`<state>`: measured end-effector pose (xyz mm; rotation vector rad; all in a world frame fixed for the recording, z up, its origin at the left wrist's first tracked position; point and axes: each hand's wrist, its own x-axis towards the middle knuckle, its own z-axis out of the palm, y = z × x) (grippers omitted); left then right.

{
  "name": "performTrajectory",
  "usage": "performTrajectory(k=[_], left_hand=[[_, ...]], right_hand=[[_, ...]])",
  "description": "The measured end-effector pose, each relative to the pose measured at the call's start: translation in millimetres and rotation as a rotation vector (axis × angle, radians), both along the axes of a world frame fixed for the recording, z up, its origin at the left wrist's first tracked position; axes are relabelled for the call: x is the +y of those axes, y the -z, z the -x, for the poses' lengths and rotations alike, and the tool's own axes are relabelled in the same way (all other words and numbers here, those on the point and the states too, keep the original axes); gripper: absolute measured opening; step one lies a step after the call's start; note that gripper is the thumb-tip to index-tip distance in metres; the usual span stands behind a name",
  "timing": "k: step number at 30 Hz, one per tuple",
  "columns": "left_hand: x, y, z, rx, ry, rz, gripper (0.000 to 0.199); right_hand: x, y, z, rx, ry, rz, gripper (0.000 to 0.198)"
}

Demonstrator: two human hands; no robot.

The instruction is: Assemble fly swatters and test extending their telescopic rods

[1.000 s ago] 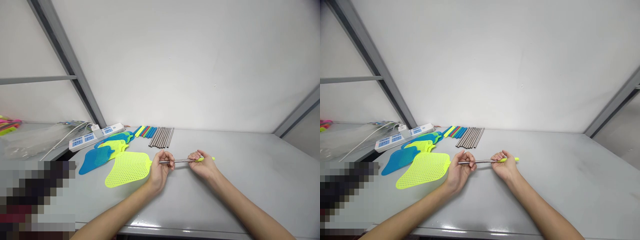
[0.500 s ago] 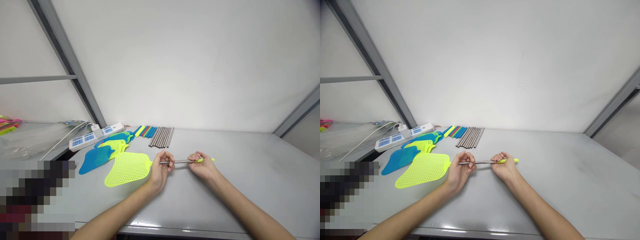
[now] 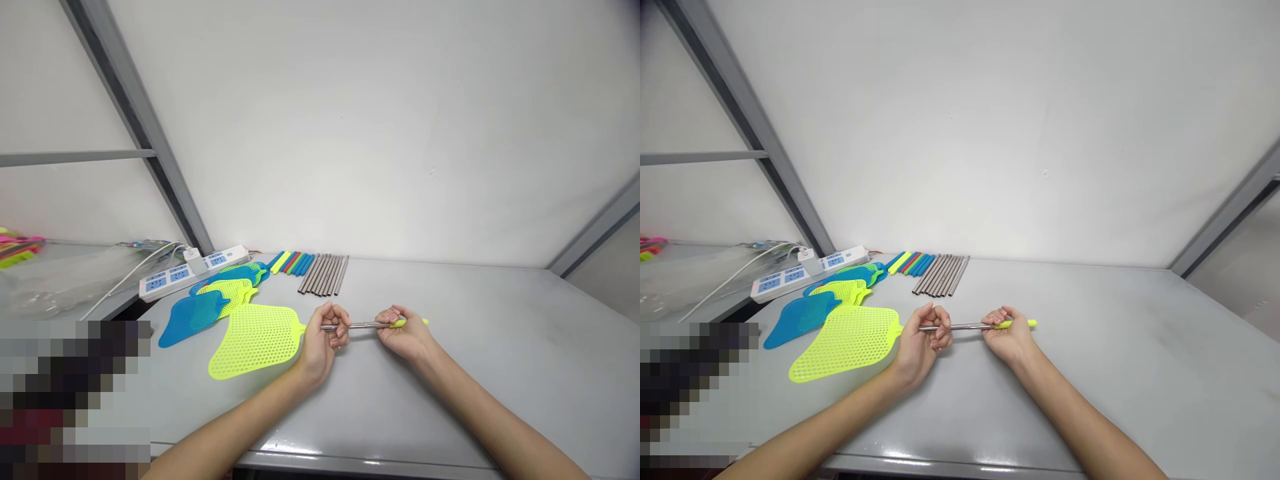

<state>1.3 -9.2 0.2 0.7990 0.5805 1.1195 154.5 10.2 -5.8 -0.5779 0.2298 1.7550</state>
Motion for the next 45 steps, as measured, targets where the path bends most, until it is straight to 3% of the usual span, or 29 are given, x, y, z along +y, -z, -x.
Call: performTrajectory(k=[15,23,28,36,38,41,43,45], left_hand=[[-0.1,1.0,-0.4,0.02,0.011,-0.001,0.032],[0.2,1.6,0.2,-0.003,-0.007,-0.018,0.034],[0.7,2.0,0.5,-0.008,0.016,0.008,0.033],[4.2,6.1,2.1,0.186,-0.055,0.092,0.036],[5.1,6.8,2.1,0.25,-0.001,0.13,0.04],[3.5,6.5,0.1,0.292,0.229,0.107,0.049],[-0.4,5.4,-2.2,0.364,0.39,0.046,0.054],[-6.0,2.7,-3.7,0.503,0.412,-0.102,0.052]], right_hand=[[0.7,1.3,-1.5,-0.036,0.003,0.001,0.024],[-2.6,-3.4,1.6,0.073,0.035,0.079,0.023],[-2.3,-3.2,1.4,0.071,0.072,0.049,0.023],[-0.3,-4.7,-2.0,0.069,0.129,0.013,0.022],[0.9,-5.4,-4.2,0.08,0.137,0.013,0.022],[2.7,-6.8,-9.0,0.098,0.165,-0.007,0.022],[4.0,-7.6,-12.3,0.098,0.194,-0.02,0.021],[5.3,-8.0,-14.5,0.078,0.21,-0.025,0.02]])
